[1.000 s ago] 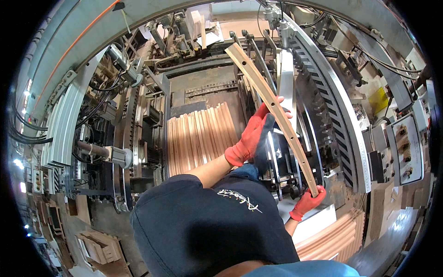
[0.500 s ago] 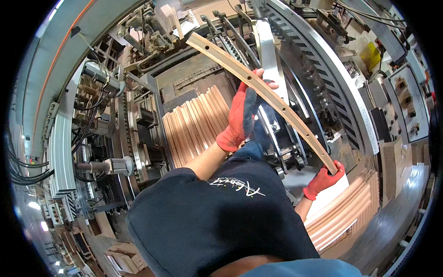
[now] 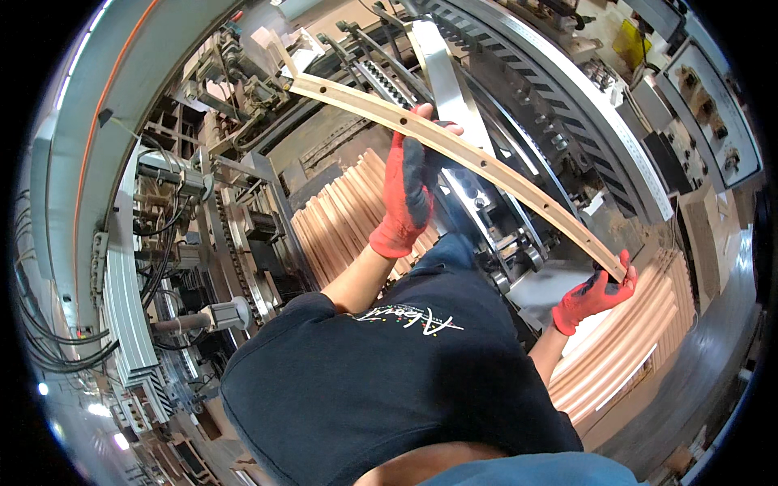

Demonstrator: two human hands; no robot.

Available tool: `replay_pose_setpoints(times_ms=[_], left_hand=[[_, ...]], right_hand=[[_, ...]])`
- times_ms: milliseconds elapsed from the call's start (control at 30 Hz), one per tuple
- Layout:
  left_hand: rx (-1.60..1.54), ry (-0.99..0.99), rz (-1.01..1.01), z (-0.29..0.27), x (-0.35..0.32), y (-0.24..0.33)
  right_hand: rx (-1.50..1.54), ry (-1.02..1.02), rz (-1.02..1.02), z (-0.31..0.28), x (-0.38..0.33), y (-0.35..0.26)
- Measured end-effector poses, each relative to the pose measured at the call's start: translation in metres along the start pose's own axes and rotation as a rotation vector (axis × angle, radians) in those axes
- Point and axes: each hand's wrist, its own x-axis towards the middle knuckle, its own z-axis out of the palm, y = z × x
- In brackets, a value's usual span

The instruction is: The person takes curved wooden slats from a stack and feeds them one at a time into an industrial woodworking machine.

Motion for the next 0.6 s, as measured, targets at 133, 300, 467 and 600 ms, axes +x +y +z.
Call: replay_pose_setpoints(times_ms=[133,300,467,600], left_hand=[[0.039,0.026,-0.007,0.0,0.001,0.004],[0.084,0.031,0.003,-0.003,0.001,0.004],[0.074,0.028,0.015,-0.008,0.003,0.003],[0.061,0.04,0.019,-0.017,0.005,0.002]], right_hand=[[0.034,0.006,-0.011,0.002,0.0,-0.004],[0.01,0.006,-0.041,0.003,0.0,-0.012],[0.057,0.024,-0.051,0.011,0.002,-0.026],[0.013,-0.032,-0.103,0.022,0.001,-0.029]])
